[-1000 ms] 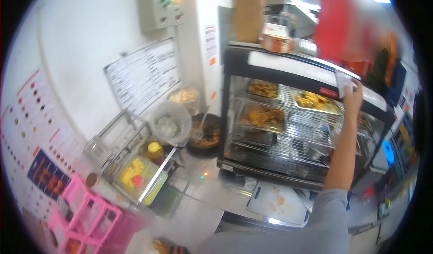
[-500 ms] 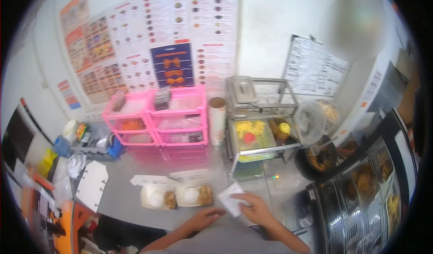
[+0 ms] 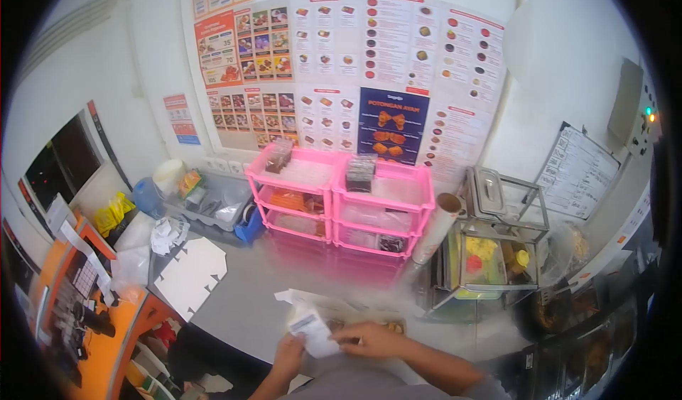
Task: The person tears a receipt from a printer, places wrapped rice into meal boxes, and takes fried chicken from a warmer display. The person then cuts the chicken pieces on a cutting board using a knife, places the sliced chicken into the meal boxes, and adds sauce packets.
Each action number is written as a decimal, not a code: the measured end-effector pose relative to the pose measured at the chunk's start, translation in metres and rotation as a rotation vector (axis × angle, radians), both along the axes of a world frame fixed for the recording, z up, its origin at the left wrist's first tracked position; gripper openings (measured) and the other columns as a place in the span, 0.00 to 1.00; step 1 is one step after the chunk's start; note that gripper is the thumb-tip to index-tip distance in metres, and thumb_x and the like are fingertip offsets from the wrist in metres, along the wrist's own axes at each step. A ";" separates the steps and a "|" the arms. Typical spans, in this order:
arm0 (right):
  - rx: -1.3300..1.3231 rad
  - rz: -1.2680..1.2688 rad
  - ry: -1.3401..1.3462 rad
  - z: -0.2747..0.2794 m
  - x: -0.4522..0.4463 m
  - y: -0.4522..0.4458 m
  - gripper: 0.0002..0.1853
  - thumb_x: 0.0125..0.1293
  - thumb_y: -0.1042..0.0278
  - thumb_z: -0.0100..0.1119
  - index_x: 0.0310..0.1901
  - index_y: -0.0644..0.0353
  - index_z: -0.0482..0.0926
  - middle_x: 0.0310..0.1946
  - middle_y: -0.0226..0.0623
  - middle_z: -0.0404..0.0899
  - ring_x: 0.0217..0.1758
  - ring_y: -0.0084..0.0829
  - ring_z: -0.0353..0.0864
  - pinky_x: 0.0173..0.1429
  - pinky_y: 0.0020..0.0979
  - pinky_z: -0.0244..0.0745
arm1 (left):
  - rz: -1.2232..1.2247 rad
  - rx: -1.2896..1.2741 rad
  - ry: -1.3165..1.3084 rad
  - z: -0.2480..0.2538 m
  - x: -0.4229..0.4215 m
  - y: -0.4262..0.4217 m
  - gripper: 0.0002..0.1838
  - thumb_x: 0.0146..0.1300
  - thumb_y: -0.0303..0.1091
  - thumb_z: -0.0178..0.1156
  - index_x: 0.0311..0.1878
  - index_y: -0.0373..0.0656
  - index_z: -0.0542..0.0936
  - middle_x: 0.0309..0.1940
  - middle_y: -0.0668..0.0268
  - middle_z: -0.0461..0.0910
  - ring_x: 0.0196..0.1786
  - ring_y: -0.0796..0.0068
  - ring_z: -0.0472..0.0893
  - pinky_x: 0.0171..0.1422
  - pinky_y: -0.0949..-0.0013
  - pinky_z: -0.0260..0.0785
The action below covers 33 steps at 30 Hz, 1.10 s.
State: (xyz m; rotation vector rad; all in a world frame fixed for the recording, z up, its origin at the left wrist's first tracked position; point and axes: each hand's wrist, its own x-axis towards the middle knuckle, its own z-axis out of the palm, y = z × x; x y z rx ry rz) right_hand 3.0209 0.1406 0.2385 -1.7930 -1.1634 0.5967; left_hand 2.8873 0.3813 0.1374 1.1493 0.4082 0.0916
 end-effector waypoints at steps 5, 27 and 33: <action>0.205 -0.558 -0.222 0.080 0.133 0.039 0.13 0.78 0.64 0.63 0.58 0.57 0.88 0.50 0.38 0.90 0.50 0.29 0.88 0.56 0.35 0.83 | 0.418 0.202 0.035 -0.080 -0.005 0.142 0.12 0.84 0.32 0.52 0.60 0.38 0.79 0.47 0.63 0.85 0.48 0.74 0.87 0.52 0.68 0.81; -0.226 -0.959 -0.584 0.062 0.408 0.090 0.08 0.62 0.73 0.70 0.41 0.63 0.83 0.36 0.48 0.86 0.44 0.47 0.88 0.49 0.42 0.80 | 0.427 1.337 0.329 -0.161 -0.007 0.201 0.15 0.68 0.34 0.62 0.51 0.32 0.76 0.41 0.45 0.79 0.46 0.35 0.80 0.49 0.41 0.72; 0.040 -0.907 -0.580 0.123 0.293 0.082 0.03 0.72 0.77 0.65 0.44 0.66 0.82 0.38 0.38 0.84 0.37 0.30 0.82 0.46 0.31 0.77 | 0.407 1.358 0.348 -0.143 -0.005 0.198 0.11 0.68 0.33 0.63 0.46 0.35 0.77 0.39 0.46 0.80 0.44 0.36 0.81 0.48 0.39 0.72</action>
